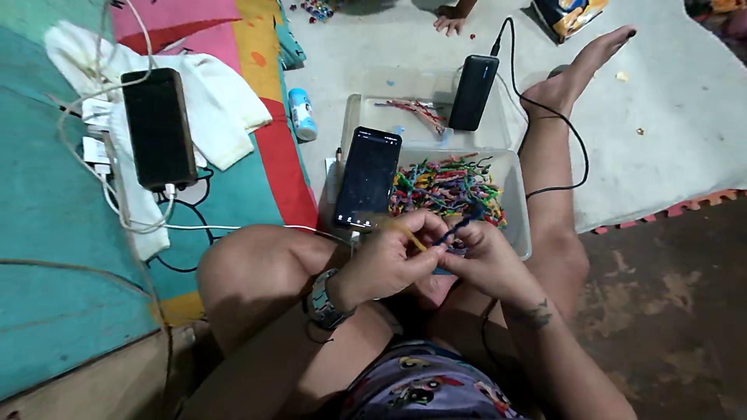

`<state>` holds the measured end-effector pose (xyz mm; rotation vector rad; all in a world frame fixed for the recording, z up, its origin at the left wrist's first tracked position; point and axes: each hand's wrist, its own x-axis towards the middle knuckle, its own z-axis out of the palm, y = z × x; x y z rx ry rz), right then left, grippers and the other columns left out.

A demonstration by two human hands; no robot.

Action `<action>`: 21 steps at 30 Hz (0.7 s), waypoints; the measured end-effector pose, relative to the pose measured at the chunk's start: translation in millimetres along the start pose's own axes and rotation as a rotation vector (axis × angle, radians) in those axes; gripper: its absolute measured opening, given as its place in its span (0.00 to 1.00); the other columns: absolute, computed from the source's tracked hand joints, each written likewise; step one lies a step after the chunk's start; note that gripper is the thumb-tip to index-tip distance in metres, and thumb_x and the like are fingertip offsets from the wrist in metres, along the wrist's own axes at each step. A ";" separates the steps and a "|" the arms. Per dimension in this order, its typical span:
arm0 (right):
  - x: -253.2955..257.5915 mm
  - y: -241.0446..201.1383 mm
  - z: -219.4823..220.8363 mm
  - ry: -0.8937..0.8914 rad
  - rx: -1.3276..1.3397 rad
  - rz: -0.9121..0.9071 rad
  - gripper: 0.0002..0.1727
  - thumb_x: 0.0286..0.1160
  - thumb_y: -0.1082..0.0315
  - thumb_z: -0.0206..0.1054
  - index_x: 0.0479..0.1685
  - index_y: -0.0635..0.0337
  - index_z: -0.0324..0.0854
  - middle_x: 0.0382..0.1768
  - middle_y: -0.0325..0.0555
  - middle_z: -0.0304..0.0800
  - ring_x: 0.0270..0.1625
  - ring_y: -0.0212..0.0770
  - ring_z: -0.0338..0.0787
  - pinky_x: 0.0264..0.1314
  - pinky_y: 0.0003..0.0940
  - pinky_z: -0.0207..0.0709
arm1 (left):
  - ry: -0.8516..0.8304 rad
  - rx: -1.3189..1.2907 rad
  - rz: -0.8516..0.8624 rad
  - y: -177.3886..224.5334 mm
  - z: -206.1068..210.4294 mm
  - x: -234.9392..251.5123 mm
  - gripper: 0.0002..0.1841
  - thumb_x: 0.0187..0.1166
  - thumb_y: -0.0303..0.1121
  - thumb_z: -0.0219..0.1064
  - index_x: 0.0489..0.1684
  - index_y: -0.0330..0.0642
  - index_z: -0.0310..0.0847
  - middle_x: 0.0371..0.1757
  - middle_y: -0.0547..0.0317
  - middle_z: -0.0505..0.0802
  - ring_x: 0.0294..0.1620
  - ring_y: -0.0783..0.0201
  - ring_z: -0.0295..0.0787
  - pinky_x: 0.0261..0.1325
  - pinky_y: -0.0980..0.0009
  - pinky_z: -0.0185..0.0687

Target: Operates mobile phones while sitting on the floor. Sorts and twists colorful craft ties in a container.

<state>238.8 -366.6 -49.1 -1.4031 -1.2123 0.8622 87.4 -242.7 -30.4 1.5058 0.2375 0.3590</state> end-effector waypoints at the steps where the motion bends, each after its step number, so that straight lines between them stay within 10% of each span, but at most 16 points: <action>1: 0.3 1.0 0.9 -0.003 0.049 0.026 0.07 0.68 0.66 0.77 0.31 0.56 0.83 0.35 0.25 0.87 0.42 0.14 0.84 0.49 0.13 0.80 | -0.017 0.001 0.023 -1.0 -0.6 -0.4 0.05 0.78 0.24 0.66 0.46 0.35 0.82 0.42 0.69 0.89 0.43 0.85 0.84 0.47 0.85 0.82; 8: -1.2 -5.4 -9.1 -0.099 -0.144 -0.047 0.18 0.88 0.60 0.58 0.47 0.63 0.90 0.49 0.36 0.92 0.52 0.16 0.85 0.58 0.15 0.79 | 0.114 0.103 0.089 9.3 -6.8 2.6 0.05 0.78 0.25 0.68 0.41 0.31 0.86 0.39 0.66 0.90 0.39 0.84 0.85 0.45 0.84 0.84; 18: 1.5 1.4 -1.1 0.044 0.092 0.075 0.07 0.65 0.67 0.78 0.28 0.52 0.83 0.33 0.26 0.86 0.41 0.18 0.85 0.48 0.16 0.81 | 0.009 0.012 0.083 2.7 -5.6 0.5 0.05 0.85 0.27 0.62 0.46 0.37 0.82 0.41 0.72 0.88 0.38 0.86 0.82 0.43 0.86 0.81; 21: 1.3 1.5 -2.0 0.034 0.062 0.004 0.11 0.73 0.65 0.74 0.45 0.55 0.77 0.41 0.29 0.88 0.45 0.20 0.88 0.52 0.21 0.85 | 0.077 -0.001 0.056 2.4 -5.2 0.9 0.04 0.84 0.27 0.62 0.44 0.40 0.82 0.43 0.68 0.86 0.37 0.82 0.83 0.41 0.84 0.84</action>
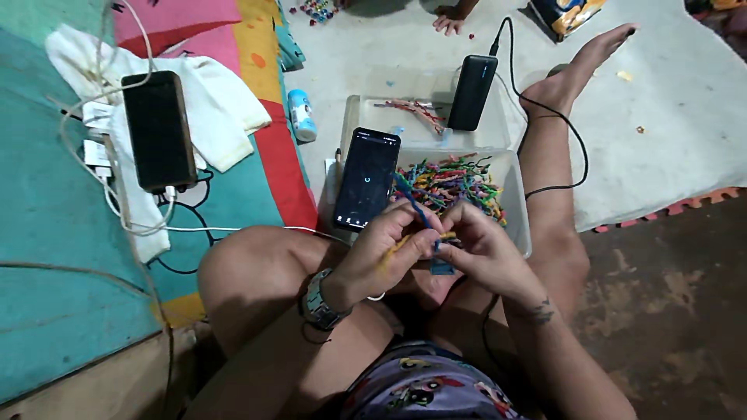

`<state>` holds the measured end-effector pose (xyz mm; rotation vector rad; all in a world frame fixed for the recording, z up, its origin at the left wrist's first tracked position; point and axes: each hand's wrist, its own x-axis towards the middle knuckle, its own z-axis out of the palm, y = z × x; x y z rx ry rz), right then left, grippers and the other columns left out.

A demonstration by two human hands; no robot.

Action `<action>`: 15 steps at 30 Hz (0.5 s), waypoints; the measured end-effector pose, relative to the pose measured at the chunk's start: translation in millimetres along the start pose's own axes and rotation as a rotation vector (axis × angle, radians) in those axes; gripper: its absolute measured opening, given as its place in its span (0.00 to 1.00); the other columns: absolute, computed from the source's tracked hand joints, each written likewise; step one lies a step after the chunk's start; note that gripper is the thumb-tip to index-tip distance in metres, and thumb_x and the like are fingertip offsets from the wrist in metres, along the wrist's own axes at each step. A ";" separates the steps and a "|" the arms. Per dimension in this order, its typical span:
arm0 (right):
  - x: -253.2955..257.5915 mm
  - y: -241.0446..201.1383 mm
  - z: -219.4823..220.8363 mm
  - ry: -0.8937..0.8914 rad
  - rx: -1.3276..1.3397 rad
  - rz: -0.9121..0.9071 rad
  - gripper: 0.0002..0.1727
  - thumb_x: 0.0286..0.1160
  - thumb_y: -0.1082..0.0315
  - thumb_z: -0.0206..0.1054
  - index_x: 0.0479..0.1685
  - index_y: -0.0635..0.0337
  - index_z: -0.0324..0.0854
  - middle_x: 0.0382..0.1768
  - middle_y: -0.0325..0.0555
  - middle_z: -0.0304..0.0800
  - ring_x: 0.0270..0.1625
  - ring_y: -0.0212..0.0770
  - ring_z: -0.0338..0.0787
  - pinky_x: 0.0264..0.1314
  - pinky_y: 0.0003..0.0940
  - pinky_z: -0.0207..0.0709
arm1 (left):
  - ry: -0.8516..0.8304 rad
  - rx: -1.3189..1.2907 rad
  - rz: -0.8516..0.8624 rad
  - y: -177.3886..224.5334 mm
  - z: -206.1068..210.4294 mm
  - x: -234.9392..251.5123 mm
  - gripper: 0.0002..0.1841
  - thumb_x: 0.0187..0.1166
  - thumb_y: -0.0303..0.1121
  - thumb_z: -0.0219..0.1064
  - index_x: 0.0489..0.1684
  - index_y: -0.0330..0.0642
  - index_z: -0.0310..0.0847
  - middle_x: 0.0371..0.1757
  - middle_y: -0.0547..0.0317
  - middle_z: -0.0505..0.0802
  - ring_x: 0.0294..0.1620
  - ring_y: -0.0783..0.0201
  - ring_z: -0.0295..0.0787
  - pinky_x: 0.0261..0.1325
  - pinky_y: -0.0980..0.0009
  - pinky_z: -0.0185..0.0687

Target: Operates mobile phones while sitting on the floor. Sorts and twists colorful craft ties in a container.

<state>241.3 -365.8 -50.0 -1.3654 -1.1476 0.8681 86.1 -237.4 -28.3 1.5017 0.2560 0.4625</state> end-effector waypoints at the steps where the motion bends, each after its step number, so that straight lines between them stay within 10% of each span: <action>1: 0.4 -0.4 -0.2 -0.006 -0.007 -0.066 0.14 0.76 0.65 0.72 0.54 0.57 0.76 0.46 0.32 0.89 0.48 0.23 0.90 0.55 0.23 0.87 | 0.035 -0.024 -0.003 -0.8 -0.6 0.2 0.03 0.84 0.26 0.63 0.44 0.41 0.82 0.45 0.67 0.86 0.37 0.80 0.84 0.41 0.83 0.85; 4: 2.3 -2.5 4.0 0.029 -0.035 -0.225 0.19 0.82 0.64 0.68 0.67 0.61 0.78 0.53 0.38 0.91 0.51 0.26 0.91 0.58 0.26 0.88 | 0.125 -0.118 0.048 -4.4 -1.4 1.5 0.05 0.81 0.23 0.66 0.46 0.44 0.84 0.46 0.65 0.88 0.38 0.75 0.87 0.42 0.78 0.89; 15: 40.0 -13.1 -20.5 0.321 -0.587 -0.414 0.06 0.78 0.72 0.69 0.41 0.67 0.89 0.40 0.47 0.93 0.44 0.28 0.90 0.52 0.21 0.84 | 0.344 -0.071 0.175 8.4 -16.2 2.7 0.09 0.76 0.25 0.72 0.43 0.54 0.88 0.44 0.73 0.92 0.40 0.77 0.91 0.43 0.79 0.91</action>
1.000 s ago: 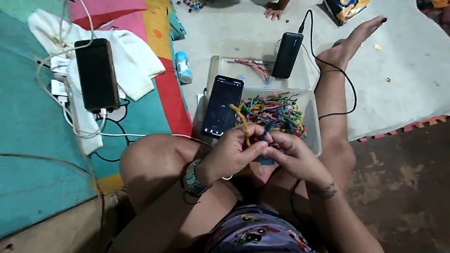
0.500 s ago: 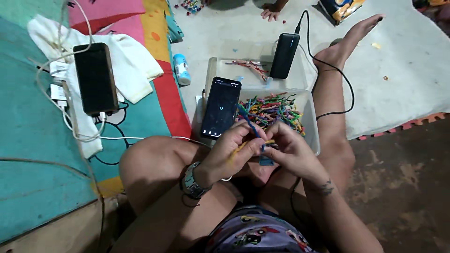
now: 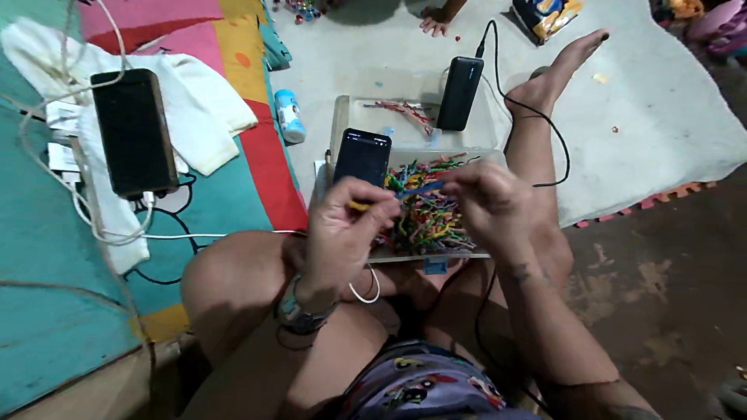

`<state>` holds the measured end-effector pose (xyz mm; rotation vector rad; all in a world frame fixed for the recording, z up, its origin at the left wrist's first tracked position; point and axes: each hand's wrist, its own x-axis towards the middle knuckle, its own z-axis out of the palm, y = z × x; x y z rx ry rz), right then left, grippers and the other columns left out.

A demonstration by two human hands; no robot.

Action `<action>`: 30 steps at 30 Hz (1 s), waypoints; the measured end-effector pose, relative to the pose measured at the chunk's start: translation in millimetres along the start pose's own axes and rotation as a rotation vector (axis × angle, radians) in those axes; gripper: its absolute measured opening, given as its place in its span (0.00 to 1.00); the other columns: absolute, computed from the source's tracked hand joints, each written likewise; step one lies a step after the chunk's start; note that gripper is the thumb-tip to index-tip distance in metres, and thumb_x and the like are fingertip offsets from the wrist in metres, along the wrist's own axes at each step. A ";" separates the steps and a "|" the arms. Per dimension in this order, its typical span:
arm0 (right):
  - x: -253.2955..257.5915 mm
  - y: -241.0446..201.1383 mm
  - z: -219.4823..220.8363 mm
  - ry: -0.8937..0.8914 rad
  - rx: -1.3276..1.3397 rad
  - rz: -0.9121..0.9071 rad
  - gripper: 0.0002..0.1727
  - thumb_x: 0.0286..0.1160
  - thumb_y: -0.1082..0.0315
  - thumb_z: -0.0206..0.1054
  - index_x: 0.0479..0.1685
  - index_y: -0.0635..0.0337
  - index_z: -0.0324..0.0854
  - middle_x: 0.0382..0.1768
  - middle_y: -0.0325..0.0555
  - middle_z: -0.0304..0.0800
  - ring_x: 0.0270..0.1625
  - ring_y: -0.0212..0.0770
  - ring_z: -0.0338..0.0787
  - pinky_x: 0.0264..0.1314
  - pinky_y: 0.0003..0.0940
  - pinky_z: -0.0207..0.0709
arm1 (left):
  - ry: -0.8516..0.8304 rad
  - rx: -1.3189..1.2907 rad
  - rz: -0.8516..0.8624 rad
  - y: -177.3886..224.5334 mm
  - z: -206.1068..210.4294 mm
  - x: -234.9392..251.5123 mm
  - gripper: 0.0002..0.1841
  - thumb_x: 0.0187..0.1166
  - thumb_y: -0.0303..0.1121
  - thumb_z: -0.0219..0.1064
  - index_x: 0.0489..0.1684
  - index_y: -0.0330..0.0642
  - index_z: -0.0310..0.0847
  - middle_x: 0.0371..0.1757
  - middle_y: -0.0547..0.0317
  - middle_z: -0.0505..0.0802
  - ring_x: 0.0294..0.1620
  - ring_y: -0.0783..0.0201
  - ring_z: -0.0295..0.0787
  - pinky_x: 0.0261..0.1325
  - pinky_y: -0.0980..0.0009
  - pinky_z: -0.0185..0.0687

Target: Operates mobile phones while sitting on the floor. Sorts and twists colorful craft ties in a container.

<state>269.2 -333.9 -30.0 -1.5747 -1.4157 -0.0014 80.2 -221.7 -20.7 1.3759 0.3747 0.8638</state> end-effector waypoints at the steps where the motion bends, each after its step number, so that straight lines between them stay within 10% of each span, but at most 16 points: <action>1: 9.1 4.6 -4.8 0.013 -0.019 0.025 0.08 0.79 0.72 0.67 0.43 0.69 0.88 0.42 0.49 0.92 0.44 0.28 0.89 0.52 0.22 0.84 | 0.043 0.008 0.039 4.0 -5.3 3.4 0.08 0.78 0.26 0.71 0.45 0.54 0.88 0.44 0.74 0.92 0.40 0.77 0.90 0.45 0.78 0.91; 6: 64.2 47.4 -3.0 0.213 0.039 0.183 0.12 0.84 0.69 0.63 0.51 0.71 0.85 0.43 0.45 0.90 0.43 0.26 0.88 0.51 0.26 0.85 | 0.266 0.028 0.057 11.7 -22.3 14.7 0.07 0.83 0.26 0.66 0.46 0.54 0.82 0.43 0.73 0.91 0.41 0.76 0.89 0.49 0.78 0.89; 11: 79.9 68.9 9.2 -0.164 -0.113 0.532 0.28 0.84 0.64 0.64 0.81 0.65 0.70 0.71 0.64 0.81 0.65 0.55 0.88 0.68 0.50 0.81 | 0.268 0.020 -0.060 7.8 -17.9 13.0 0.07 0.83 0.25 0.64 0.48 0.51 0.79 0.42 0.71 0.88 0.40 0.75 0.88 0.48 0.76 0.89; 16: 19.7 27.3 13.5 -0.326 -0.168 0.348 0.11 0.82 0.64 0.67 0.48 0.64 0.87 0.41 0.55 0.90 0.39 0.50 0.90 0.43 0.50 0.86 | 0.189 0.051 -0.104 9.7 -16.8 10.6 0.06 0.86 0.27 0.61 0.52 0.51 0.79 0.44 0.70 0.87 0.41 0.75 0.88 0.48 0.76 0.89; 23: -28.2 25.9 14.0 -0.507 -0.375 0.383 0.13 0.66 0.64 0.80 0.45 0.62 0.90 0.48 0.58 0.90 0.49 0.61 0.90 0.52 0.66 0.82 | 0.137 0.054 -0.159 9.5 -12.3 5.7 0.06 0.87 0.29 0.59 0.52 0.51 0.79 0.45 0.69 0.87 0.42 0.74 0.88 0.50 0.75 0.88; 30: -39.9 9.9 -15.0 -0.432 -0.420 0.365 0.06 0.72 0.66 0.75 0.39 0.57 0.93 0.38 0.52 0.92 0.43 0.56 0.92 0.46 0.62 0.82 | -0.001 0.122 -0.121 0.6 -3.0 -1.4 0.07 0.84 0.25 0.60 0.51 0.45 0.80 0.43 0.68 0.88 0.39 0.75 0.87 0.44 0.77 0.88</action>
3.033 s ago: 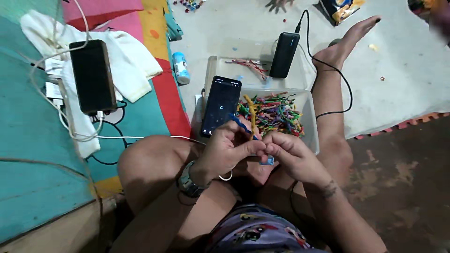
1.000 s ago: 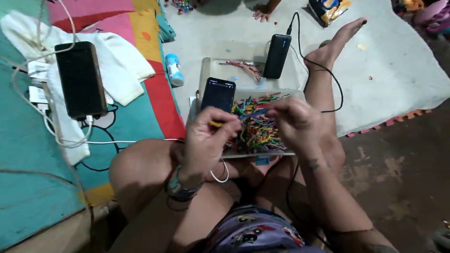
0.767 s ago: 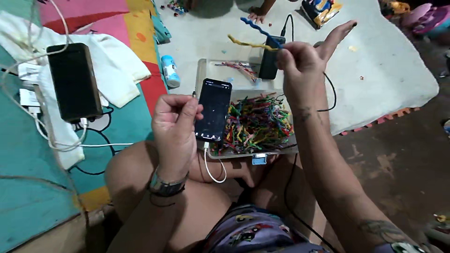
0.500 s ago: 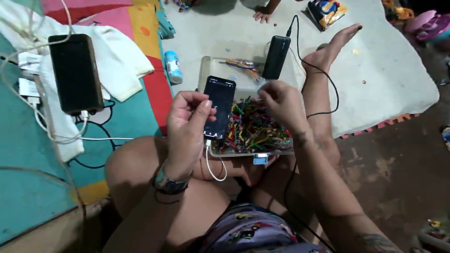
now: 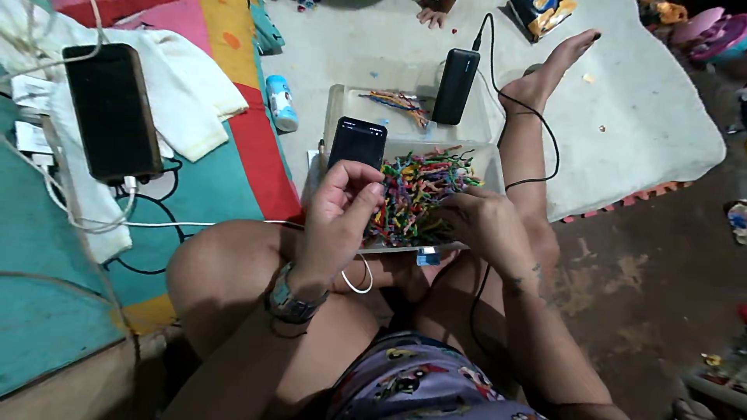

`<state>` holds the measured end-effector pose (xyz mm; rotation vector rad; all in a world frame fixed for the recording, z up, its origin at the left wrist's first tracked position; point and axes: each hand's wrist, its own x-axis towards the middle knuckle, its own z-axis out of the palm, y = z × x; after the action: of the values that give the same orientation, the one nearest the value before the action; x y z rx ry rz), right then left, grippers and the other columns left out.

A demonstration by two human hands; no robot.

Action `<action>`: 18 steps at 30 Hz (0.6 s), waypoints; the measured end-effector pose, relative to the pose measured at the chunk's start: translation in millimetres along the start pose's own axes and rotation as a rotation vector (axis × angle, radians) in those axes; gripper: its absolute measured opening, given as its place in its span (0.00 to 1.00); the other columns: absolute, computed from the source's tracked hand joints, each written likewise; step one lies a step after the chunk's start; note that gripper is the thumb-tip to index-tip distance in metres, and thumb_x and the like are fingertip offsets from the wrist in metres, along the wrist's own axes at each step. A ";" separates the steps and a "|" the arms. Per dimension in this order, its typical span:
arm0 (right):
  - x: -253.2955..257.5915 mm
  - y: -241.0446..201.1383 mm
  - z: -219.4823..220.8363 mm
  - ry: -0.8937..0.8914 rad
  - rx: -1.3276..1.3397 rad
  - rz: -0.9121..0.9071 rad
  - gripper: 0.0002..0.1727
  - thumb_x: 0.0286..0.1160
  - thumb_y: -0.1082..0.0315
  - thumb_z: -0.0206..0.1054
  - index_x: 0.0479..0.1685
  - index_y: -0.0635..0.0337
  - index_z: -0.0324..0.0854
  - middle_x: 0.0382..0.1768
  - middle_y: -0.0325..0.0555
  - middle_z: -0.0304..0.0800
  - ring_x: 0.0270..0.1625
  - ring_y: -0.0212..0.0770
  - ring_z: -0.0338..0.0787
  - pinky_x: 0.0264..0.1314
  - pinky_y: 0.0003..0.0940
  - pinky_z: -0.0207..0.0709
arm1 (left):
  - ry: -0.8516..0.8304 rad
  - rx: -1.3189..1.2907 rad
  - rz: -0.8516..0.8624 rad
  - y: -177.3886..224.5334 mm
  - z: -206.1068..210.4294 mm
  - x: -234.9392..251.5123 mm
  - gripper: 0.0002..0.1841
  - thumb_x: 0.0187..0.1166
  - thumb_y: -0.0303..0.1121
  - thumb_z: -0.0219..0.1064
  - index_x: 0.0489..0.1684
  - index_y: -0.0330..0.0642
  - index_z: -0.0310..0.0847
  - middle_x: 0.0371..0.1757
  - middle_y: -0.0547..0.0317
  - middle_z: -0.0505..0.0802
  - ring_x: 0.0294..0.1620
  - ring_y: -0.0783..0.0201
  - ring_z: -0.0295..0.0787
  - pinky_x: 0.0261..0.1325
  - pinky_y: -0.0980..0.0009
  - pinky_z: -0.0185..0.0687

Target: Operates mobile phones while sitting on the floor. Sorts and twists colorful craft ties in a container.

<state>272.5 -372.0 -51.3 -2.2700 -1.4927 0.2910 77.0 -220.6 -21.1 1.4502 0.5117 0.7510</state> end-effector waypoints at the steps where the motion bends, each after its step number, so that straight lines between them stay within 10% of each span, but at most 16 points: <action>1: -4.8 0.5 -7.8 0.020 -0.004 -0.002 0.06 0.71 0.65 0.75 0.38 0.57 0.94 0.36 0.51 0.92 0.40 0.55 0.92 0.44 0.61 0.83 | -0.016 0.025 0.019 0.0 1.0 -0.1 0.07 0.83 0.24 0.60 0.51 0.45 0.80 0.43 0.68 0.88 0.39 0.76 0.86 0.44 0.78 0.87; 14: -20.9 30.2 -39.4 0.197 0.117 0.122 0.09 0.70 0.63 0.74 0.36 0.60 0.91 0.34 0.47 0.86 0.34 0.39 0.82 0.37 0.39 0.75 | -0.166 0.160 -0.005 -3.2 9.1 -2.4 0.07 0.82 0.24 0.61 0.50 0.40 0.83 0.43 0.66 0.89 0.34 0.79 0.85 0.37 0.83 0.83; 18: -25.6 28.5 -34.3 0.166 0.618 0.009 0.07 0.75 0.58 0.73 0.39 0.50 0.89 0.38 0.28 0.86 0.38 0.20 0.84 0.41 0.17 0.81 | -0.211 0.088 -0.096 -4.0 13.7 -3.1 0.11 0.84 0.29 0.62 0.59 0.40 0.82 0.44 0.65 0.91 0.34 0.77 0.87 0.37 0.81 0.85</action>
<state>298.9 -412.8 -34.4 -1.7573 -1.1103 0.4783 85.4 -232.1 -24.4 1.5545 0.4525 0.4978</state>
